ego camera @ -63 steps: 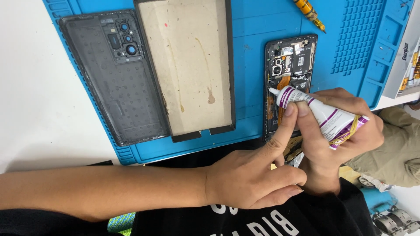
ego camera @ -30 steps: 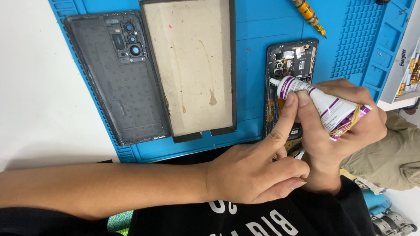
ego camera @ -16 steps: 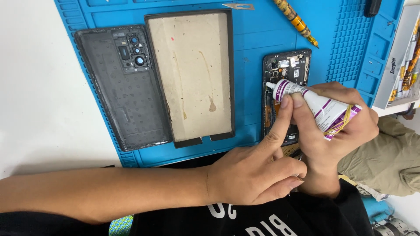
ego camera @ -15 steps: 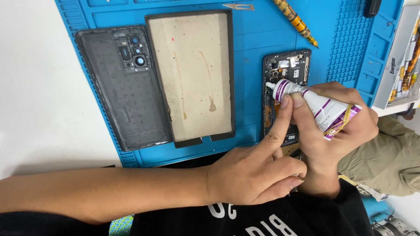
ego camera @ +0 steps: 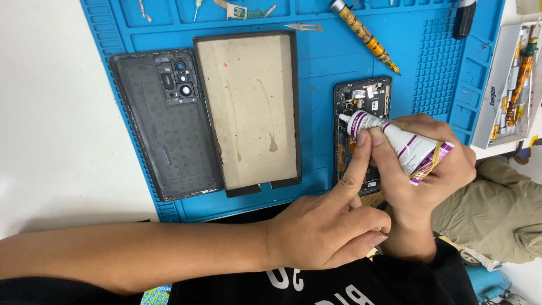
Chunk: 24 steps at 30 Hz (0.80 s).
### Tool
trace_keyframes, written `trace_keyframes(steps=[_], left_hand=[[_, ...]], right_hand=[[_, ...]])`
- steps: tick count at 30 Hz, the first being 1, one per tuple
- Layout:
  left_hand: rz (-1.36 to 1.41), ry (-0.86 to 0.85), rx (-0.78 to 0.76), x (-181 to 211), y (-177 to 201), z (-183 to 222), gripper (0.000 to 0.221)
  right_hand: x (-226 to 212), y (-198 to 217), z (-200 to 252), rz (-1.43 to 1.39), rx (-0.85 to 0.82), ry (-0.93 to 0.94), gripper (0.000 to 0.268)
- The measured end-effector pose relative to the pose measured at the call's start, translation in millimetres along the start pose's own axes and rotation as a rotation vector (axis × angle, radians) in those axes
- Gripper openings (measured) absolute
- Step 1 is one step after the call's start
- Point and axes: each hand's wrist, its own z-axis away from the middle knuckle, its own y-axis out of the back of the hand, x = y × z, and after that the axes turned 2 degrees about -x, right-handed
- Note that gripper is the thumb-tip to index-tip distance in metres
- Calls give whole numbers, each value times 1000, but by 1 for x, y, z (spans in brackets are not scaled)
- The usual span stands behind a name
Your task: Applying adhesive glue to the internal frame of a smartphone during a repair process.
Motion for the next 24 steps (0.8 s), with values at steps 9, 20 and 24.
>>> trace_keyframes(steps=[9,20,24], left_hand=[[-6,28,-16,0,2,-1,10],[-28,27,-19,-2,2,-1,11],[-24,33,-12,-1,2,-2,11]], right_hand=[[1,0,0,11,1,3,20],[0,0,-3,5,-23,0,19],[-2,0,-5,8,-33,-3,19]])
